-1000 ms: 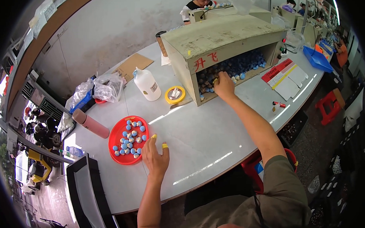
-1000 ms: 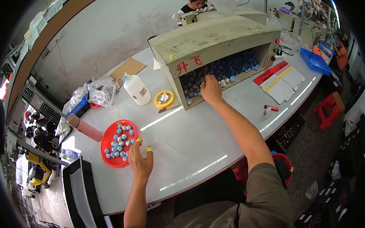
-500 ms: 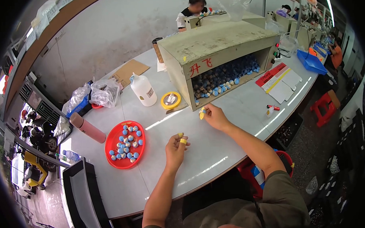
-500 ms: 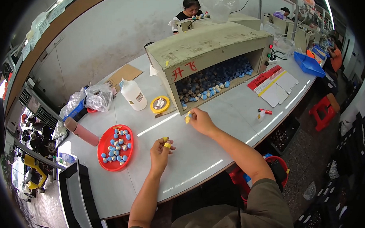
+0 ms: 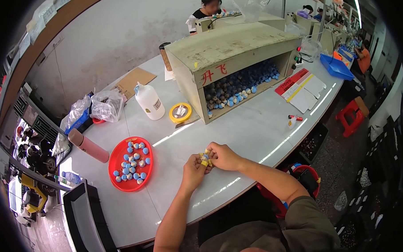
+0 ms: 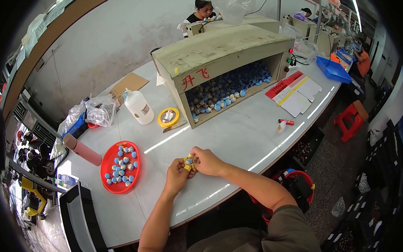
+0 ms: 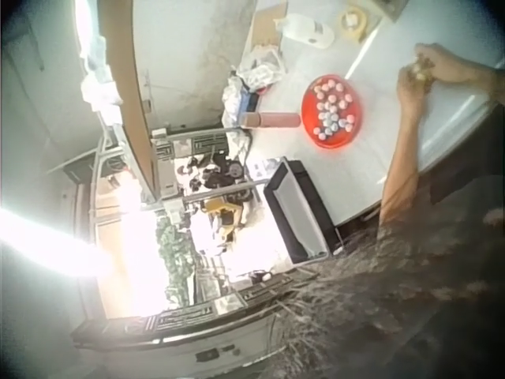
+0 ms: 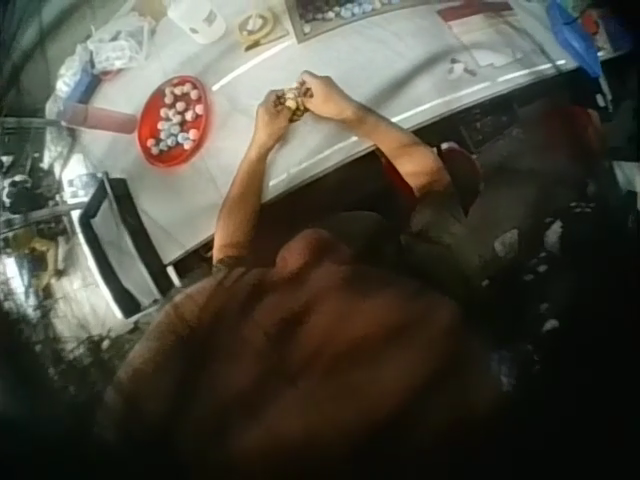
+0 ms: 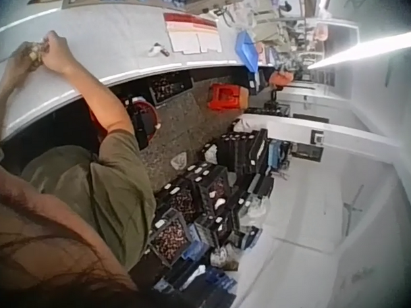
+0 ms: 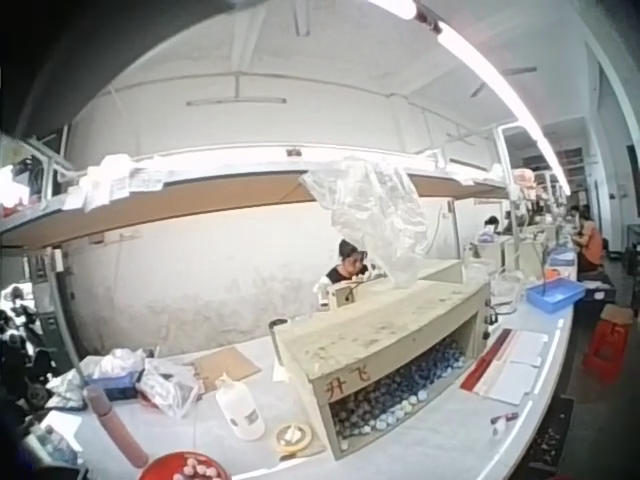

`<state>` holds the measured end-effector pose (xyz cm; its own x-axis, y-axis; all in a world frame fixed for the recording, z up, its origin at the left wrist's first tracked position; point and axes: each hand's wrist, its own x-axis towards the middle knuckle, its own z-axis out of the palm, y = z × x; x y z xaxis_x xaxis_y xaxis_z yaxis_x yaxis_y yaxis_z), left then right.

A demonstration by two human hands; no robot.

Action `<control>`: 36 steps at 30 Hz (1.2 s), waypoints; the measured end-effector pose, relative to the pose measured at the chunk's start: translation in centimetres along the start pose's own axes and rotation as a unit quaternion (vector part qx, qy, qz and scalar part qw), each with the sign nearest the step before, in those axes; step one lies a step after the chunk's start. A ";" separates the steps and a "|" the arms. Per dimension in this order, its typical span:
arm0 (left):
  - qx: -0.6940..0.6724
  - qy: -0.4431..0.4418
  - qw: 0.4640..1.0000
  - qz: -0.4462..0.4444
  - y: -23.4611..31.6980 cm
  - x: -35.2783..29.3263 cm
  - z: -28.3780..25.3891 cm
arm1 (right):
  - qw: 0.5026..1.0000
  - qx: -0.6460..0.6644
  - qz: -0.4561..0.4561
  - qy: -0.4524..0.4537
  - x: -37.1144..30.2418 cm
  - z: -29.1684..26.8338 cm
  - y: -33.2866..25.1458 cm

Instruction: The person assembles small figurines by taking parts from a compartment, applying glue from a small bottle, and joining the pieces together by hand.

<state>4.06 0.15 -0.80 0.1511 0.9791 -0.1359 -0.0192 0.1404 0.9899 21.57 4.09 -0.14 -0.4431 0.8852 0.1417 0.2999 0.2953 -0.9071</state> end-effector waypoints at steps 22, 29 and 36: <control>-0.105 0.017 0.989 -0.099 2.9 -1.2 -1.9 | 0.872 -0.043 -0.040 0.486 -5.8 -10.7 1.9; -0.111 0.015 0.987 -0.116 2.8 -0.8 -2.0 | 0.712 -0.375 0.224 0.550 -10.8 -19.3 6.0; -0.140 0.043 0.983 -0.112 2.3 -0.7 -1.6 | 0.877 -0.191 0.091 0.431 -6.6 -16.1 6.2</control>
<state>2.32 -0.02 1.49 0.0993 0.9260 -0.3643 -0.2678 0.3775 0.8864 39.93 5.88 -0.32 0.3947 0.8247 0.4050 0.6343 0.0744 -0.7695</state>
